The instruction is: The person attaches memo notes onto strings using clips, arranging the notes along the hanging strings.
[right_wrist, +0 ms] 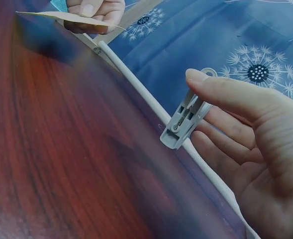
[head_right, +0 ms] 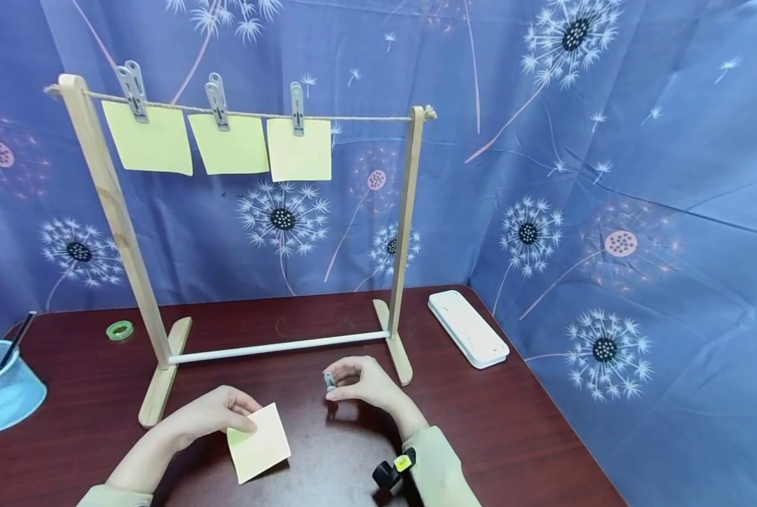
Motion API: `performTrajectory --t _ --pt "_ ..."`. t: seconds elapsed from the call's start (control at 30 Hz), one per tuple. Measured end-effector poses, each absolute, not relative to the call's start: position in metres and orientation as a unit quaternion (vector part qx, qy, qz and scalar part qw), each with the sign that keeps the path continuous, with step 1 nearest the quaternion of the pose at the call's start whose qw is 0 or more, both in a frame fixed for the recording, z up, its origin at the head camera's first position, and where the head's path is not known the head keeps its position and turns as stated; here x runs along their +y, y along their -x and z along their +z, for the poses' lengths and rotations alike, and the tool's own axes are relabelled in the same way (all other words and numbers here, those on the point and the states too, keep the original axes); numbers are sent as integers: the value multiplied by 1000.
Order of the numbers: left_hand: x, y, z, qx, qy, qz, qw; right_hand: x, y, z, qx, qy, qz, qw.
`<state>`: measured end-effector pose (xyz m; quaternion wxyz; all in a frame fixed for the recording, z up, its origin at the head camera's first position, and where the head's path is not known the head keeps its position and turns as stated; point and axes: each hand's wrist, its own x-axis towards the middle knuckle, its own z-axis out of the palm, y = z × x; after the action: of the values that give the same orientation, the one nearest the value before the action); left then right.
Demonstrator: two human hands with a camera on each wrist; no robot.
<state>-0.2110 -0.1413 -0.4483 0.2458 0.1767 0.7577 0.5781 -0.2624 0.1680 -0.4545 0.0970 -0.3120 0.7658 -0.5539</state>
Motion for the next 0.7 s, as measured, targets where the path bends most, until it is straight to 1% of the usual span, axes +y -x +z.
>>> performTrajectory --t 0.2,0.37,0.53,0.7 --pt "-140 212 -445 752 -194 583 240 168 262 -451 760 334 -553 80" --pt "-138 212 -441 760 -196 578 226 168 261 -447 756 335 -558 79" --pt "-135 213 -437 776 -187 568 200 169 264 -441 753 334 -561 85" --pt "-129 215 -432 790 -164 570 154 172 270 -432 746 350 -564 63"
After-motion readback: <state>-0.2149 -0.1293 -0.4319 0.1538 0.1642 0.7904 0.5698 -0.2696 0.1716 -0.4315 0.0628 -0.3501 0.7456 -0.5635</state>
